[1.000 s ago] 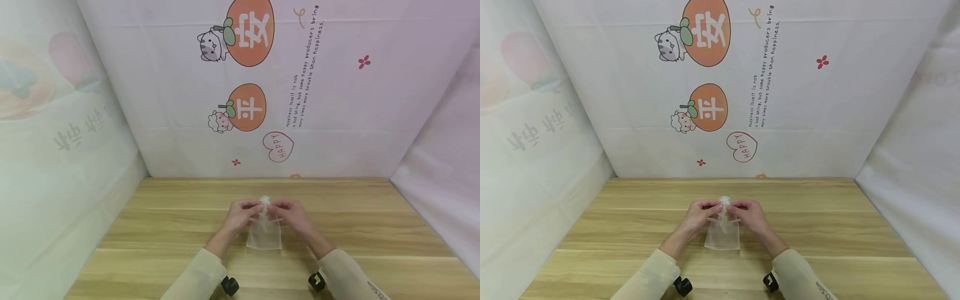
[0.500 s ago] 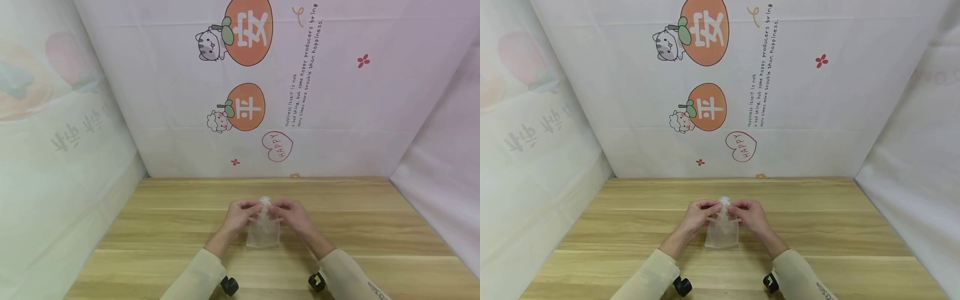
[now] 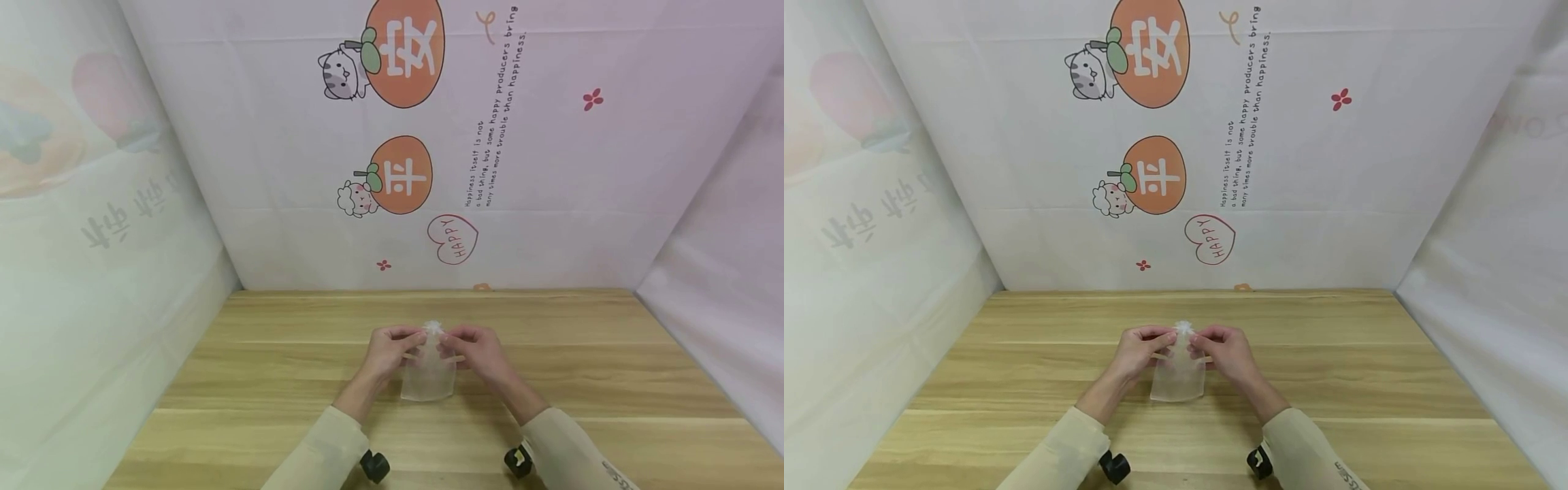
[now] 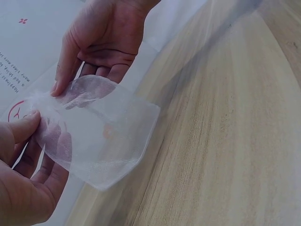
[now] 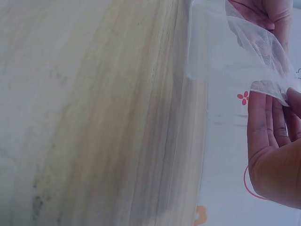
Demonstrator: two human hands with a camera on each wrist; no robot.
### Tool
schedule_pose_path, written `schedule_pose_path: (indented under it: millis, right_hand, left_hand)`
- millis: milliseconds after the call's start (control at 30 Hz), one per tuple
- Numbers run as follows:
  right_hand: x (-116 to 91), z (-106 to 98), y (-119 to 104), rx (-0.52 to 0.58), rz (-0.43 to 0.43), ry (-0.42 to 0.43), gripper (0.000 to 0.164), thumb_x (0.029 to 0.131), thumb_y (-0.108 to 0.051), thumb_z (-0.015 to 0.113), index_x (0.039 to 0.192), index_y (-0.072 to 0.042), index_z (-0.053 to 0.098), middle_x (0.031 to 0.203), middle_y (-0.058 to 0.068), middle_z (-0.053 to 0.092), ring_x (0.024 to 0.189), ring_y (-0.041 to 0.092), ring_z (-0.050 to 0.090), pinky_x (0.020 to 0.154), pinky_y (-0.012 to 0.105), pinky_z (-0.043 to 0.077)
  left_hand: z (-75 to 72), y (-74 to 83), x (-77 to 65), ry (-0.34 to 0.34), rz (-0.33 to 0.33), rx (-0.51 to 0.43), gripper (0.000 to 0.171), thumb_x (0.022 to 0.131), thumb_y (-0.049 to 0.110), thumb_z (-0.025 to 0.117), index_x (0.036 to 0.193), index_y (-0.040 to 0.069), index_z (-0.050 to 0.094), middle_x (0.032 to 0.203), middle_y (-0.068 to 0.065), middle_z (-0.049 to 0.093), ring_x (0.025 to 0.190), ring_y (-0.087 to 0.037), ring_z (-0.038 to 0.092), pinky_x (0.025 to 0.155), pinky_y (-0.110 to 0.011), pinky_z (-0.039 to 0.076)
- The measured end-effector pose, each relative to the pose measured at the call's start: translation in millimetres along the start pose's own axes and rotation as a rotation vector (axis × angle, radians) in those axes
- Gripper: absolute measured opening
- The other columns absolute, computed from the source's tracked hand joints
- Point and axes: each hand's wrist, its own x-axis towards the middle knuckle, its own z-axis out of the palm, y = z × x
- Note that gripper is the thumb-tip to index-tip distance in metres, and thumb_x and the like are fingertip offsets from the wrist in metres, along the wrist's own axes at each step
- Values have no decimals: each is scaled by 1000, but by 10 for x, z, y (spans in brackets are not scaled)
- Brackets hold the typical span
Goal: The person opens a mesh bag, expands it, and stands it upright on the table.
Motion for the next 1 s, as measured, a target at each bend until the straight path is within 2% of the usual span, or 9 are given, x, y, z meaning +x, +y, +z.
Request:
schedule_pose_path:
  millis: [333,667,1000]
  right_hand:
    - [-6,-15,-2,16,15,13,19,97,-13,68,100,6,68,93,14,73,85,24,71,77,47,60]
    - [-14,-57,23,1,23,20,24,98,-17,67,106,6,67,98,14,73,88,25,71,78,46,60]
    - [-26,-81,10,23,21,13,23,98,-15,67,106,7,66,99,15,73,87,24,70,81,48,59]
  left_hand:
    - [4,-3,0,12,11,-43,25,89,12,78,105,-7,73,92,-7,73,69,-13,68,65,-31,60]
    - [9,2,-2,23,-15,-59,22,89,13,78,104,-3,75,91,-6,72,70,-14,69,67,-33,61]
    - [18,0,0,46,1,-61,21,89,11,77,104,-5,74,89,-6,73,70,-14,68,65,-32,61]
